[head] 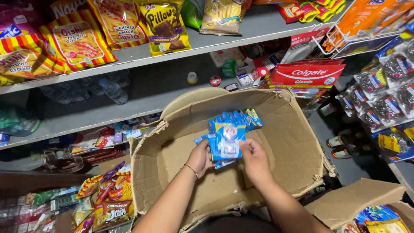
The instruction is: Organizing and sorting small product packets into cardboard boxes.
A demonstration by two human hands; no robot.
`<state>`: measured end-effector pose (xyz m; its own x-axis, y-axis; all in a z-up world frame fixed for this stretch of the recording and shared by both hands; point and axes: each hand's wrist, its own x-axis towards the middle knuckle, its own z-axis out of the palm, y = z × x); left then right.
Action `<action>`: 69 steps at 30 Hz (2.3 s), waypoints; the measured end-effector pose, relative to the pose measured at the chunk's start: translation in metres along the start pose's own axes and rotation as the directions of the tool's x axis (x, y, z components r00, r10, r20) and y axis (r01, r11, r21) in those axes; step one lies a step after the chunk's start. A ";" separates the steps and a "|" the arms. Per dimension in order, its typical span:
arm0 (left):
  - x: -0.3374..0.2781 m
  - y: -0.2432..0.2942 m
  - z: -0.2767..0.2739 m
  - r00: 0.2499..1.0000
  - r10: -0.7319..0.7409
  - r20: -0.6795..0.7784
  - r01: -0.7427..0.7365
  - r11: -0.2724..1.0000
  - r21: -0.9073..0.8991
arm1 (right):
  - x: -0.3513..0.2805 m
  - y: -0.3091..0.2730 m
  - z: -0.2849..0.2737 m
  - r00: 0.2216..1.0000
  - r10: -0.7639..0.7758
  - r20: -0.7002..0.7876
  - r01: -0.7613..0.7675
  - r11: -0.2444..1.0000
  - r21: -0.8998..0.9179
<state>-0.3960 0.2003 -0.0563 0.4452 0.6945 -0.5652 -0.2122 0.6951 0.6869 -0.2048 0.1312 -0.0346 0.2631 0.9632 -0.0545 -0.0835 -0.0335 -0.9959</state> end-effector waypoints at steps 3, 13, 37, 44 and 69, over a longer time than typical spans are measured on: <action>-0.031 0.026 0.025 0.985 0.039 0.165 0.005 0.966 -0.258 | -0.013 -0.002 0.004 0.993 0.120 -0.005 -0.120 0.990 -0.072; -0.011 -0.023 0.034 0.913 0.358 0.195 -0.365 0.931 0.003 | -0.018 -0.018 -0.007 0.990 0.137 -0.016 -0.137 0.990 0.021; -0.019 -0.009 0.050 0.963 0.225 0.147 -0.205 0.969 -0.136 | -0.022 -0.050 -0.011 0.990 0.137 -0.013 -0.136 0.986 0.098; 0.045 -0.079 -0.005 0.906 0.414 0.083 -0.409 0.813 0.414 | -0.011 -0.082 -0.016 0.972 0.192 0.136 -0.206 0.974 0.092; -0.022 -0.010 0.192 0.607 0.322 0.726 -0.742 0.556 0.374 | -0.120 -0.091 -0.121 0.973 0.019 -0.231 0.029 0.979 0.204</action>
<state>-0.2368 0.1423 0.0365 0.8340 0.5104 0.2098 -0.1230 -0.1986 0.9723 -0.1128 -0.0131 0.0538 0.4764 0.8748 -0.0888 -0.2698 0.0493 -0.9616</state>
